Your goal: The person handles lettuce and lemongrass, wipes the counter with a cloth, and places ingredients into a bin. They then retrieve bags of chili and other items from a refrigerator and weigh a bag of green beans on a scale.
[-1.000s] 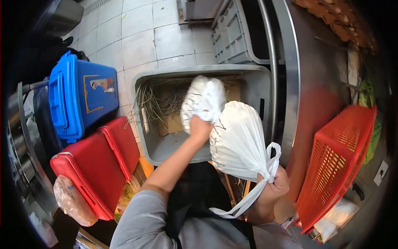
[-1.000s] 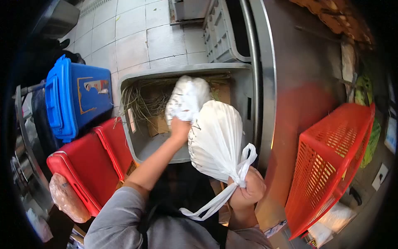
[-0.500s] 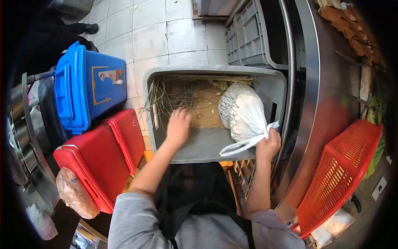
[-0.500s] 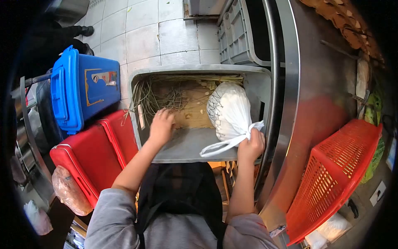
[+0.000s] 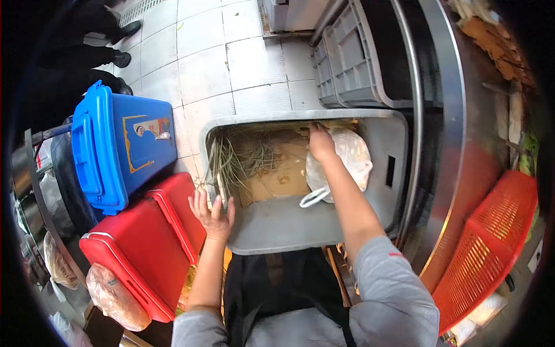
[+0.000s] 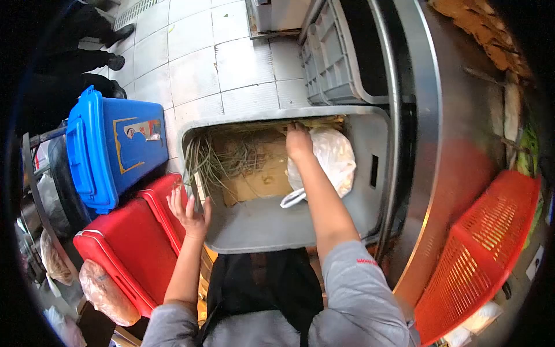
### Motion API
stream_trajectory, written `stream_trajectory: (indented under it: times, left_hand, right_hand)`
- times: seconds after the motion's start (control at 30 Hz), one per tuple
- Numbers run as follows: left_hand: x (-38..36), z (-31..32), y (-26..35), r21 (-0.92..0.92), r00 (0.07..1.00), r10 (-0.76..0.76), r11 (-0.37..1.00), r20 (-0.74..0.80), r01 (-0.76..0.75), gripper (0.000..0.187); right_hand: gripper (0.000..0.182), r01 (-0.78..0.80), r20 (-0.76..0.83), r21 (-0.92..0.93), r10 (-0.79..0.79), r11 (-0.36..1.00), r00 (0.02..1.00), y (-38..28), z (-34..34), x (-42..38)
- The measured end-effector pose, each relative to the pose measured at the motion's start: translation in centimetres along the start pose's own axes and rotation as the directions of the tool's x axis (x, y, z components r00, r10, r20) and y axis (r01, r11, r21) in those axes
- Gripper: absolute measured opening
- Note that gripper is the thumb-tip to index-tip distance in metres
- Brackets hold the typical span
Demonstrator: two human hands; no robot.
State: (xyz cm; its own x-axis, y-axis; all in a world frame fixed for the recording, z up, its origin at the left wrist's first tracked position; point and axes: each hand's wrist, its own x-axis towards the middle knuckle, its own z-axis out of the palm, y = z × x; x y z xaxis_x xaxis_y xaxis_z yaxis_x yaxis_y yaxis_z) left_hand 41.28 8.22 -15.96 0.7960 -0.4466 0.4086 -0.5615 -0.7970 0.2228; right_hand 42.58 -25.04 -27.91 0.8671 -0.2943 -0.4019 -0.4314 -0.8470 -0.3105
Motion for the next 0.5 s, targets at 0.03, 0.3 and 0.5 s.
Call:
stream_trajectory:
  times: [0.03,0.3,0.5]
  left_hand:
    - [-0.2,0.2,-0.2,0.006,1.000,0.006,1.000,-0.001,-0.006,0.066]
    - [-0.9,0.4,-0.6,-0.040,0.991,-0.102,0.994,0.089,0.106,0.070]
    - [-0.2,-0.1,-0.4,-0.052,0.991,-0.078,0.995,0.109,0.084,0.072]
  right_hand:
    - [0.037,-0.036,0.107,-0.135,0.050,0.990,0.993,1.0,2.6,2.3]
    - [0.042,0.039,0.265,-0.465,0.097,0.884,0.959,2.6,6.7,5.7]
    - [0.031,0.202,0.419,-0.478,0.020,0.855,0.908,1.1,3.3,5.3]
